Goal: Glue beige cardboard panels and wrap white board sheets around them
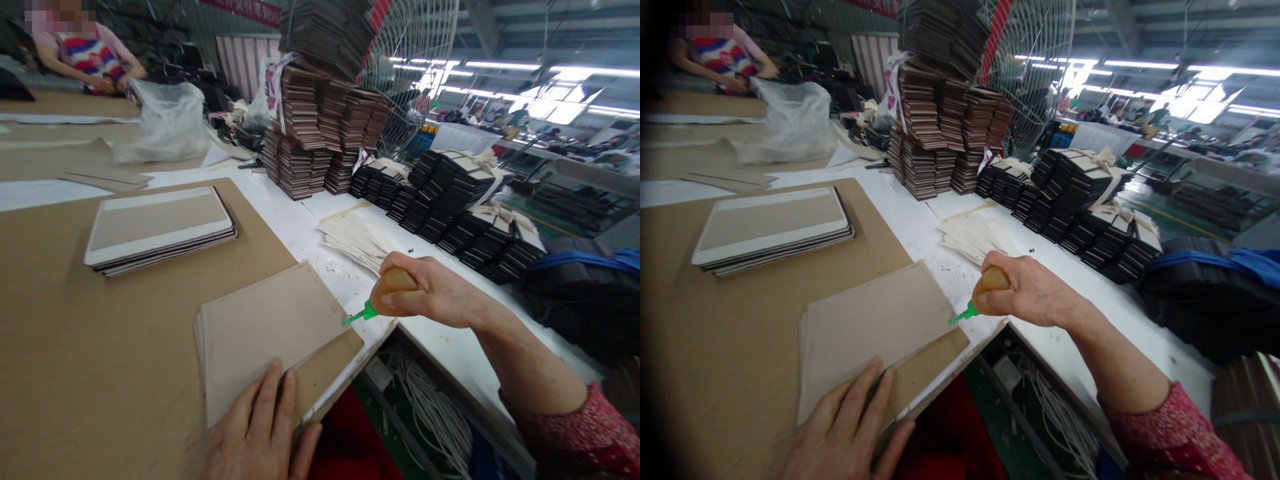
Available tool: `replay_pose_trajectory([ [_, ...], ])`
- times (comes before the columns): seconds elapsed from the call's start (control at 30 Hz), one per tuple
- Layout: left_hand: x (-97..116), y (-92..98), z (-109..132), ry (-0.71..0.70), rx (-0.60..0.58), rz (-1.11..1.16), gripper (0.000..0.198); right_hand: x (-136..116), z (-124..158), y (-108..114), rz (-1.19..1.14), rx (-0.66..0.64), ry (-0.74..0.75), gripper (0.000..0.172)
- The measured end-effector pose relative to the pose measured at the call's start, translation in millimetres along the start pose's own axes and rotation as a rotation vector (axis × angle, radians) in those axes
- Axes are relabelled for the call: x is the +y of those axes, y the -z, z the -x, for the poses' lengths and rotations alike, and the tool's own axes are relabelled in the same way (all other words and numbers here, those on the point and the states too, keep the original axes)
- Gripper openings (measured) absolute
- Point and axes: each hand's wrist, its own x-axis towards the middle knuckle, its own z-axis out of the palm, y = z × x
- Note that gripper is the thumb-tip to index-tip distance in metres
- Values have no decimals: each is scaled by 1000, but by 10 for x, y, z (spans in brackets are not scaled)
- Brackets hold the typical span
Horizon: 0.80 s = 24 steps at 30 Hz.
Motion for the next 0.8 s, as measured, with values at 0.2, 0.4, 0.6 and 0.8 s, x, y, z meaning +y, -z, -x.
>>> replay_pose_trajectory([
  [0.2, -5, 1, -24, -46, 12, -51, 55, 22, -119, -35, -47, 40, -18, 21],
  [0.4, -12, -1, -19, -34, 5, -28, 55, 48, -214, -66, -101, 77, -24, 22],
  [0.6, -10, 20, -8, -34, -4, -22, 54, 72, -48, -32, -107, 7, -36, 22],
  [0.8, -2, 56, -24, 31, -23, 23, 53, 61, 20, -22, -132, -34, -50, 28],
])
